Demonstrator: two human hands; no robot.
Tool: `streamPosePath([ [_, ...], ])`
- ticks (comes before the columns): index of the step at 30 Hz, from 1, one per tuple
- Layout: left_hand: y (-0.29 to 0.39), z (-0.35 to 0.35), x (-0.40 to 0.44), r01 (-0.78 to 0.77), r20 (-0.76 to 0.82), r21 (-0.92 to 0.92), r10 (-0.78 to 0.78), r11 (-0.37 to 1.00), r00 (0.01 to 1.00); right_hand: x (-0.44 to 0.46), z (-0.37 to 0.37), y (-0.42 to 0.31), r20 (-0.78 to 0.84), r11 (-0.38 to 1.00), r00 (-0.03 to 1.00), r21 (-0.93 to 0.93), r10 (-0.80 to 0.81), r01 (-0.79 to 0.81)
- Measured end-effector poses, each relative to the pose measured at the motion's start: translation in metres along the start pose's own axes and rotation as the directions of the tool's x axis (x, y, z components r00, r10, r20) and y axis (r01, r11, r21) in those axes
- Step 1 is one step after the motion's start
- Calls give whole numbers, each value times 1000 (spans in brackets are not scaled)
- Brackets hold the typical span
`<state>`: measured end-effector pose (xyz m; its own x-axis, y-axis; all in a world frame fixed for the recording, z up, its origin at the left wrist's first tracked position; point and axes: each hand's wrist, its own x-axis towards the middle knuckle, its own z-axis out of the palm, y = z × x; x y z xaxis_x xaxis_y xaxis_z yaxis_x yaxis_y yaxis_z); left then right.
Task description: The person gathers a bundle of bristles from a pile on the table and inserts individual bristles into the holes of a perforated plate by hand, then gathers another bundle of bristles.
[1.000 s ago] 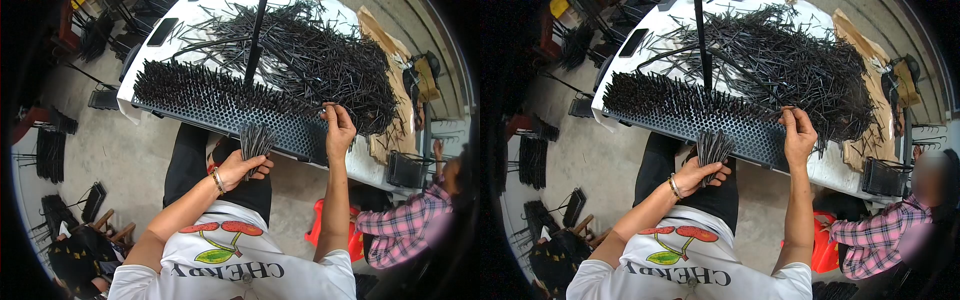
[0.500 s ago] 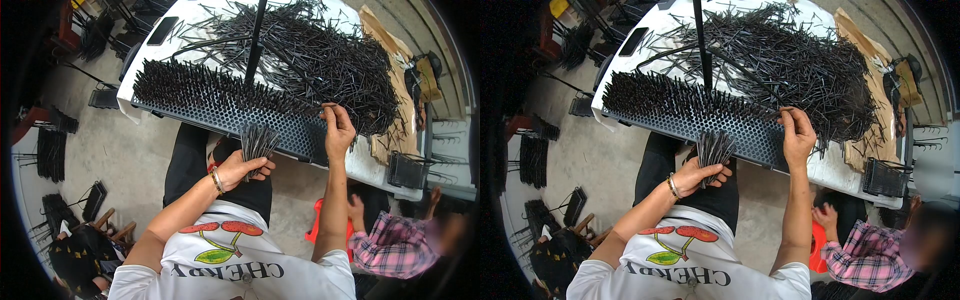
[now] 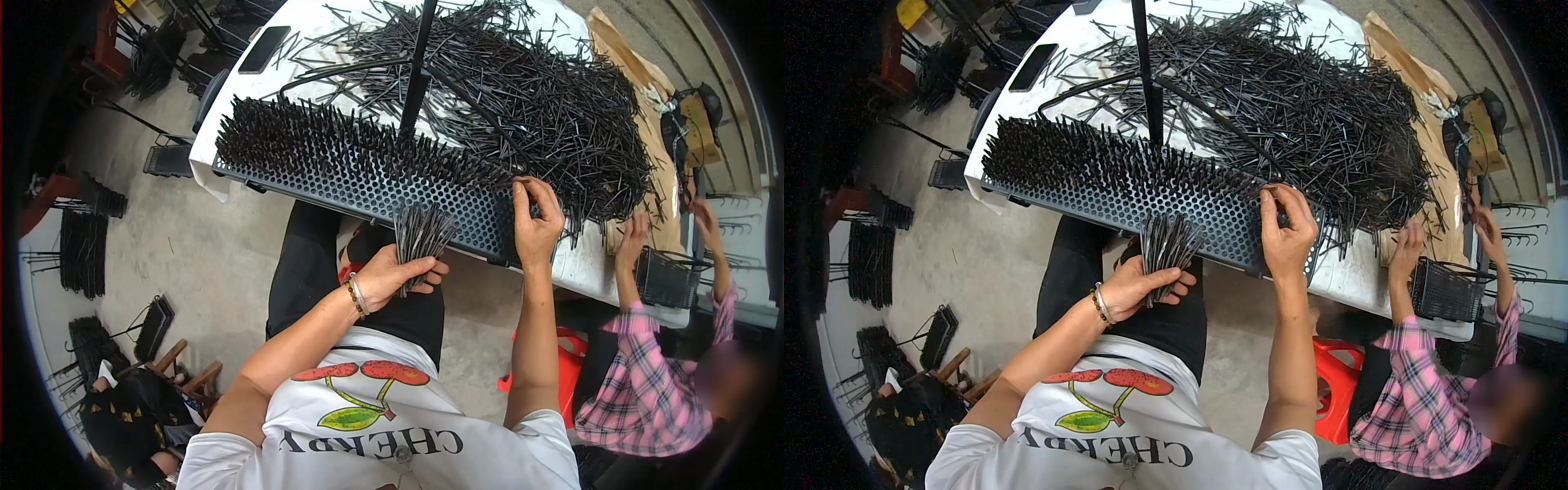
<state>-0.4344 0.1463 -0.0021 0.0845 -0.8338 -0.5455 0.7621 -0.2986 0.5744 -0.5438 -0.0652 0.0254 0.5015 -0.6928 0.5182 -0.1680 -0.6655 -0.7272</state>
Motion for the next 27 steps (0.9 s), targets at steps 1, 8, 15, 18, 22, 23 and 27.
streamPosePath([
  [1,1,1,0,0,-5,0,0,1000,1000,0,0,0,-2,1000,1000,-1,-4,4],
  [8,1,0,0,6,-10,0,-6,1000,1000,-6,6,8,-75,999,997,33,35,-33],
  [15,2,1,0,12,-19,20,-12,1000,1000,-3,3,4,-35,999,998,8,-49,49],
  [18,2,0,0,4,-15,14,-4,1000,1000,0,2,0,-14,997,997,5,-76,76],
  [22,2,1,-1,1,-28,17,0,1000,1000,0,0,-2,5,997,998,-36,-66,66],
  [23,2,1,-1,3,-32,16,-2,1000,999,0,1,-2,3,999,999,-32,-42,42],
  [27,3,2,-2,8,-43,22,-7,1000,999,-1,2,-2,22,995,995,-13,-95,95],
])
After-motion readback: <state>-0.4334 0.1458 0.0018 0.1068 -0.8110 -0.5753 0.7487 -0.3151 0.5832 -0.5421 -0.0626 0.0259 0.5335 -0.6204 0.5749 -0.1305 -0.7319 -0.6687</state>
